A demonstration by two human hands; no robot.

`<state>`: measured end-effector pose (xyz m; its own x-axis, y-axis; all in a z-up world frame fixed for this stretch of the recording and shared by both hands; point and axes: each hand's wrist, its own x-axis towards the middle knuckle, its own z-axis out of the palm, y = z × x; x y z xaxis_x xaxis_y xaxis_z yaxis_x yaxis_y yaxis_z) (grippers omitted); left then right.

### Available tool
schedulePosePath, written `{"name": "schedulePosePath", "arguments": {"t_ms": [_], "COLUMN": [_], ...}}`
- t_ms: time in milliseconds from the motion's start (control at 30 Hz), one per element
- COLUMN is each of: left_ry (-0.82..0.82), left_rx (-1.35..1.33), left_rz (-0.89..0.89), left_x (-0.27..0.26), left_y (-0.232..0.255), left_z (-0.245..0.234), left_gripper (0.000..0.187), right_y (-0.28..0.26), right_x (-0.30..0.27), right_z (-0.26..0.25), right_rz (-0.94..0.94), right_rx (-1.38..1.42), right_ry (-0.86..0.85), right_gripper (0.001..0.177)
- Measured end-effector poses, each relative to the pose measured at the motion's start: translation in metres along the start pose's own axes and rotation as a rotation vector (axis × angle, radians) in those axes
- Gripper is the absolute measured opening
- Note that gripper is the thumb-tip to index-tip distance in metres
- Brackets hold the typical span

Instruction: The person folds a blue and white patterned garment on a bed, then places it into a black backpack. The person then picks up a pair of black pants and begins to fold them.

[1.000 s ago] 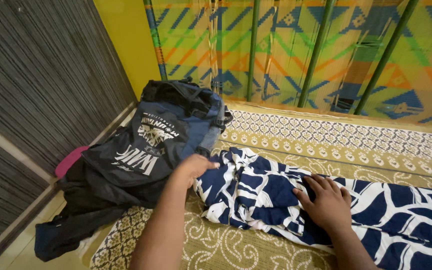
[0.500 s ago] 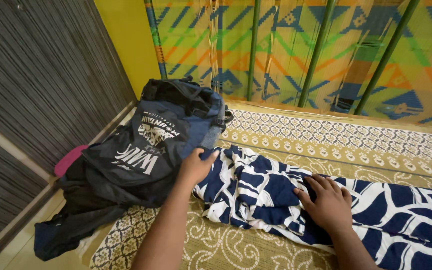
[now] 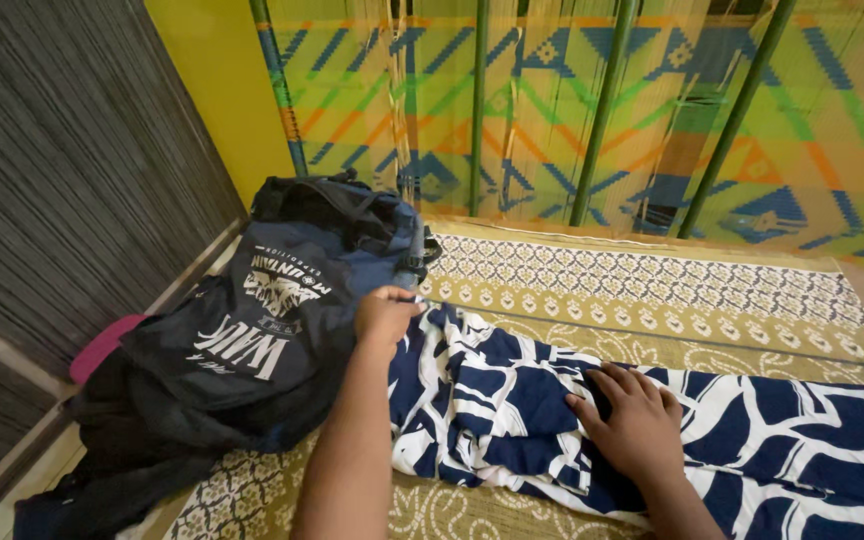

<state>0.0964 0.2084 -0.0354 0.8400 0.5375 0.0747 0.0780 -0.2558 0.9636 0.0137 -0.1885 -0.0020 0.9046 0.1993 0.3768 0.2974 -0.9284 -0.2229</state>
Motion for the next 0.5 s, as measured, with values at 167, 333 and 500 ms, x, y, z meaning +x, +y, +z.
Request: {"name": "schedulePosePath", "arguments": {"t_ms": [167, 333, 500], "left_ry": [0.191, 0.548, 0.039], "left_rx": [0.279, 0.702, 0.768], "left_rz": [0.425, 0.595, 0.432], "left_x": [-0.035, -0.086, -0.117], "left_y": [0.026, 0.077, 0.096], "left_z": [-0.012, -0.012, -0.005], "left_gripper": [0.047, 0.051, 0.023], "right_y": [0.000, -0.001, -0.002], "right_x": [-0.001, 0.000, 0.001], "right_z": [0.000, 0.000, 0.000], "right_rz": [0.022, 0.003, 0.004], "right_rx": [0.006, 0.012, 0.013], "right_ry": [-0.010, 0.011, 0.007], "right_gripper": [0.056, 0.056, 0.056]}}
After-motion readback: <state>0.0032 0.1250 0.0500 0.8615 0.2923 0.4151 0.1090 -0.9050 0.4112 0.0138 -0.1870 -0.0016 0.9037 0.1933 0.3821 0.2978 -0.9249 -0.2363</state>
